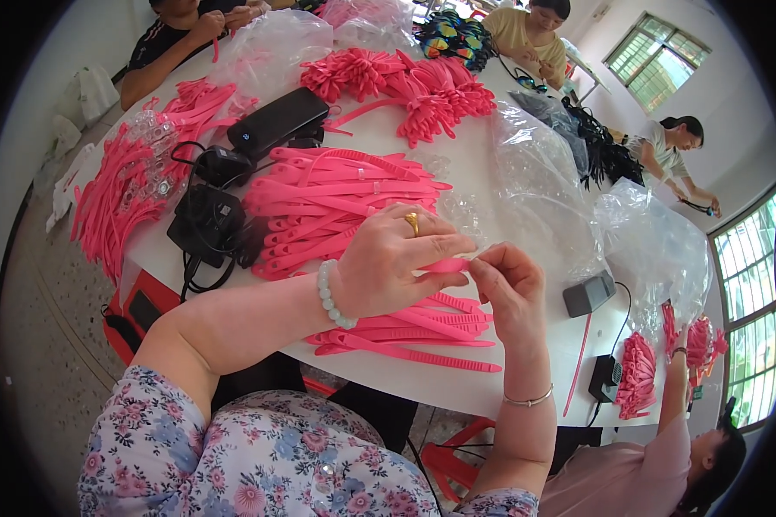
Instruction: Manually sorting and assembling small pink plastic components at a factory workstation.
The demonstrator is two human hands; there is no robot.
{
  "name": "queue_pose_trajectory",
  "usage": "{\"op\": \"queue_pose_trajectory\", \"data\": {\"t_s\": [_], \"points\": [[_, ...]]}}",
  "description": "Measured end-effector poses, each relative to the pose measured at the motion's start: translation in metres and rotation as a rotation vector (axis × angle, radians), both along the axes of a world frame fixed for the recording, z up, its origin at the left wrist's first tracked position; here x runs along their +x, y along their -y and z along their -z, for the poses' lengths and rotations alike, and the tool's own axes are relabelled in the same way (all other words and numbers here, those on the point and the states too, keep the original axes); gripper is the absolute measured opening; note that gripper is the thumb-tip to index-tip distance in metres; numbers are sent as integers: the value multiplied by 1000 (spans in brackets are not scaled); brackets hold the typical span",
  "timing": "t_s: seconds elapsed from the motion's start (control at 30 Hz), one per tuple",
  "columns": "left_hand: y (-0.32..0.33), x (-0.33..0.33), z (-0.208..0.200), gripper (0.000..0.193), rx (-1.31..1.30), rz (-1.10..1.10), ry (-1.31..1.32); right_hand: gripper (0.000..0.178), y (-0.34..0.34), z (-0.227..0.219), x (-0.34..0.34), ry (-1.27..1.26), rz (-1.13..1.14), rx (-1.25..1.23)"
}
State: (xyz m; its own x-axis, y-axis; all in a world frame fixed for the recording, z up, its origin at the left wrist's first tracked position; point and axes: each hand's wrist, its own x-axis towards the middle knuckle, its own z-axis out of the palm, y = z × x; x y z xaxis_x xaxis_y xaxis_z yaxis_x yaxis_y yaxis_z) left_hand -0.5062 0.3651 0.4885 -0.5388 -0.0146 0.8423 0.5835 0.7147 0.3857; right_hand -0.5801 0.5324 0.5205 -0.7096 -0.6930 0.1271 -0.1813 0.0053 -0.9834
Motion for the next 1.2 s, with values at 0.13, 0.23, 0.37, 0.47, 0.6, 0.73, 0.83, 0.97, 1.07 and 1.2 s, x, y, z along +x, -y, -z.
{"op": "queue_pose_trajectory", "data": {"t_s": [0.13,0.23,0.37,0.47,0.6,0.73,0.83,0.97,1.07,1.2], "points": [[-1,2,-10,38,-110,-53,-112,7,-3,-6,3,-64,32,-21],[-5,5,-8,28,-75,-17,-6,7,-1,-6,6,-72,5,-26],[-6,-1,-2,30,50,101,6,7,0,-7,7,-51,-19,-32],[-5,-3,-2,26,147,148,48,6,-1,-5,2,-103,26,7],[-7,-3,-4,23,65,29,77,6,-2,-1,-4,-146,62,44],[-5,-3,-1,19,86,-3,147,5,-3,1,-10,-138,129,35],[-3,-5,0,19,103,4,132,5,-6,0,-15,-119,218,16],[-1,-7,5,20,111,9,113,6,-15,1,-28,-107,294,-12],[-1,-4,2,19,99,9,141,6,-18,2,-31,-96,319,-14],[2,-5,2,17,39,-11,152,7,-18,3,-33,-114,314,0]]}}
